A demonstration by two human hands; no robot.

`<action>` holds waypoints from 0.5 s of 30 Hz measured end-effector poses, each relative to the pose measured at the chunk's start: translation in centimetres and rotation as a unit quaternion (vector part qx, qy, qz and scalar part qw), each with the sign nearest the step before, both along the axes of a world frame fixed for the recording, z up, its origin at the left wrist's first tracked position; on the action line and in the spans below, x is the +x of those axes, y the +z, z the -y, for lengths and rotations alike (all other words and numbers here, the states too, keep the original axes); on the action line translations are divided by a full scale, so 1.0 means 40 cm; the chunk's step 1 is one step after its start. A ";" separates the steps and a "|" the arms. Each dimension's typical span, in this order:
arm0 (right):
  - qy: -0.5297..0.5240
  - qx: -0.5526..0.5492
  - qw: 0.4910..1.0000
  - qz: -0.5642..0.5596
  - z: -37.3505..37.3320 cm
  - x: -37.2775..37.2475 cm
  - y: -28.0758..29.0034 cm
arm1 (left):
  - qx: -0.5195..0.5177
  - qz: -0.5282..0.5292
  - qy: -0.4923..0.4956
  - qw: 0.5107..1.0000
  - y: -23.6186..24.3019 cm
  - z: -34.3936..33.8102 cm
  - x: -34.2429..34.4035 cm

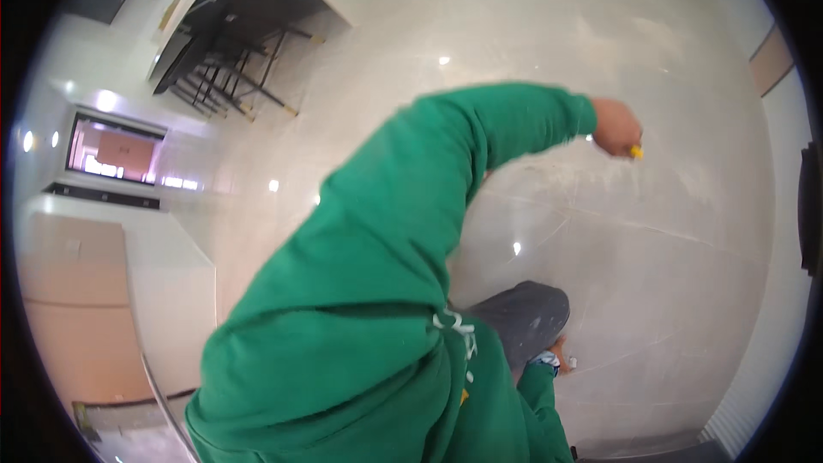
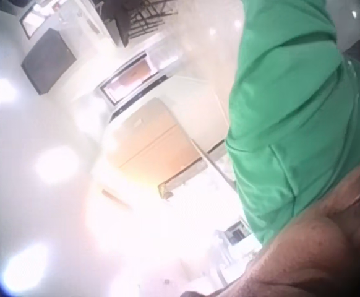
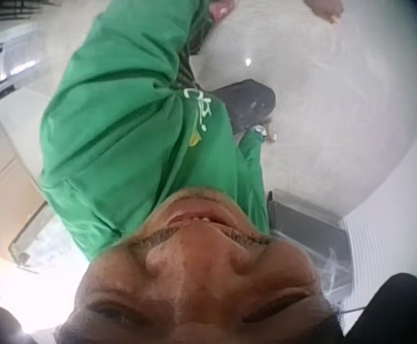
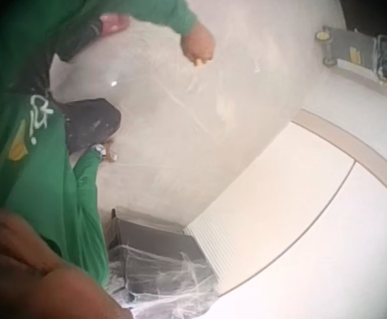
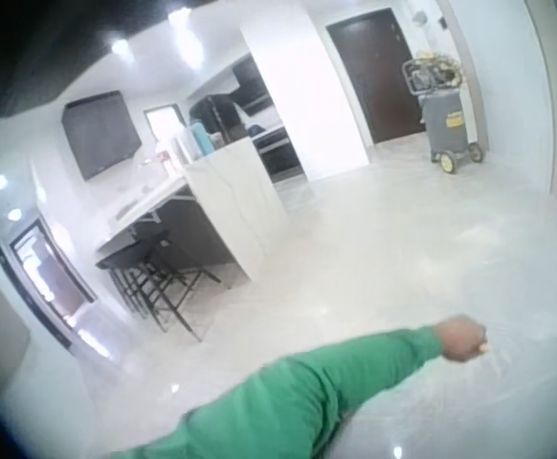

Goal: The person applies grout to tile seams using a putty knife and then brushes away excess material with a handheld brush.

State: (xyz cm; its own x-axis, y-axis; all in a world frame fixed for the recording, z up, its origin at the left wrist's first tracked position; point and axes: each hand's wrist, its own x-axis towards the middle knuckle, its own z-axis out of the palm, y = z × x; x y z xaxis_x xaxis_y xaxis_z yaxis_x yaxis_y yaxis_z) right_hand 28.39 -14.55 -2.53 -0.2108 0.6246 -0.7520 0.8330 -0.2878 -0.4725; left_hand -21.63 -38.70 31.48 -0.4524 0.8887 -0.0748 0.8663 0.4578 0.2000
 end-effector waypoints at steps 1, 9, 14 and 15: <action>0.002 -0.005 1.000 -0.006 -0.005 0.000 0.007 | 0.004 -0.003 0.017 1.000 0.065 0.028 -0.006; 0.019 -0.052 0.998 -0.028 0.027 -0.025 0.059 | -0.032 -0.041 0.353 0.934 0.334 0.570 0.191; 0.044 -0.068 0.996 -0.024 0.003 -0.022 0.062 | -0.055 -0.046 0.484 0.872 0.253 0.898 0.489; 0.052 -0.079 0.995 -0.021 0.007 -0.028 0.061 | -0.068 -0.043 0.504 0.860 0.232 0.968 0.570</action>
